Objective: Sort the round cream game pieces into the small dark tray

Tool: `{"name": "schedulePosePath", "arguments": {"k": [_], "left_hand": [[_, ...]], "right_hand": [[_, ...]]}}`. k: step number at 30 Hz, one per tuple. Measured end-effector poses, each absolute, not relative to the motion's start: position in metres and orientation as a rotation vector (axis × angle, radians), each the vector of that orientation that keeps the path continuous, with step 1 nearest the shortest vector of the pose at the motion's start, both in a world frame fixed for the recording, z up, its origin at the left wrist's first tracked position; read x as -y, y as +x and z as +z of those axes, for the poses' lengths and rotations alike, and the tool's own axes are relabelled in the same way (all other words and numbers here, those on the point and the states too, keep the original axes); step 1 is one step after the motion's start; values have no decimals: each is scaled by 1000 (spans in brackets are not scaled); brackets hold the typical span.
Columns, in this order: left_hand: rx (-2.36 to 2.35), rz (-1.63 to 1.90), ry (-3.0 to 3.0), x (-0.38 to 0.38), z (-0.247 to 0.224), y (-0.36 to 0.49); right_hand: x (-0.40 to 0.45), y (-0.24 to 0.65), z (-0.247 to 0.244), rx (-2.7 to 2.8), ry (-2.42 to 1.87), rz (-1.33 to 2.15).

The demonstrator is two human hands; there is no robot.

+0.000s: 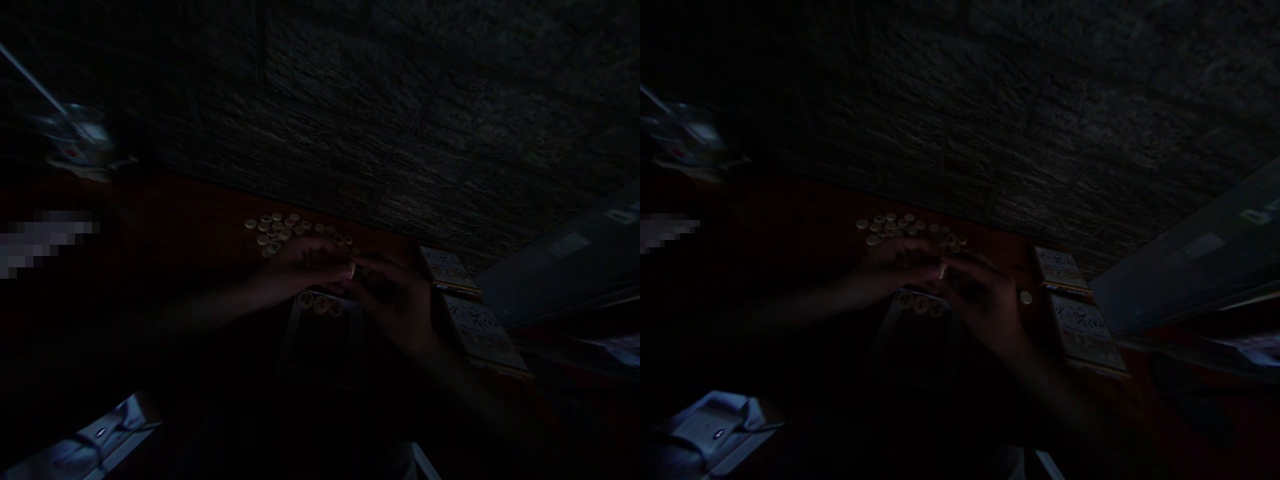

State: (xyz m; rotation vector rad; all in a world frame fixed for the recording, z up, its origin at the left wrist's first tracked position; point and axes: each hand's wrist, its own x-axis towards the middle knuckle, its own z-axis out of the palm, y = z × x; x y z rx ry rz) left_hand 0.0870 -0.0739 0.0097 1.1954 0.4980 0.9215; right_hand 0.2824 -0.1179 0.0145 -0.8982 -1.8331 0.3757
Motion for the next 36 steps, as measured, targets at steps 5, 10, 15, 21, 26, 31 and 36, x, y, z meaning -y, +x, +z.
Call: {"name": "schedulePosePath", "arguments": {"k": [5, 10, 15, 21, 26, 31, 36], "left_hand": [[-520, 906, 1202, 74, 11, 86], [-569, 913, 1230, 74, 11, 85], [-552, 896, 1268, 74, 10, 84], [-566, 890, 1273, 74, 11, 83], [-551, 876, 1249, 73, 10, 83], [-577, 873, 1281, 74, 11, 83], [-608, 886, 1314, 74, 10, 82]], "right_hand": [[118, 284, 17, 1874, -882, 297], [117, 285, 16, 1875, -930, 267], [117, 286, 15, 1889, -928, 280], [118, 285, 16, 1886, -928, 276], [119, 284, 19, 1883, -921, 282], [119, 285, 16, 1885, -921, 288], [119, 286, 15, 1905, -940, 289]]}}
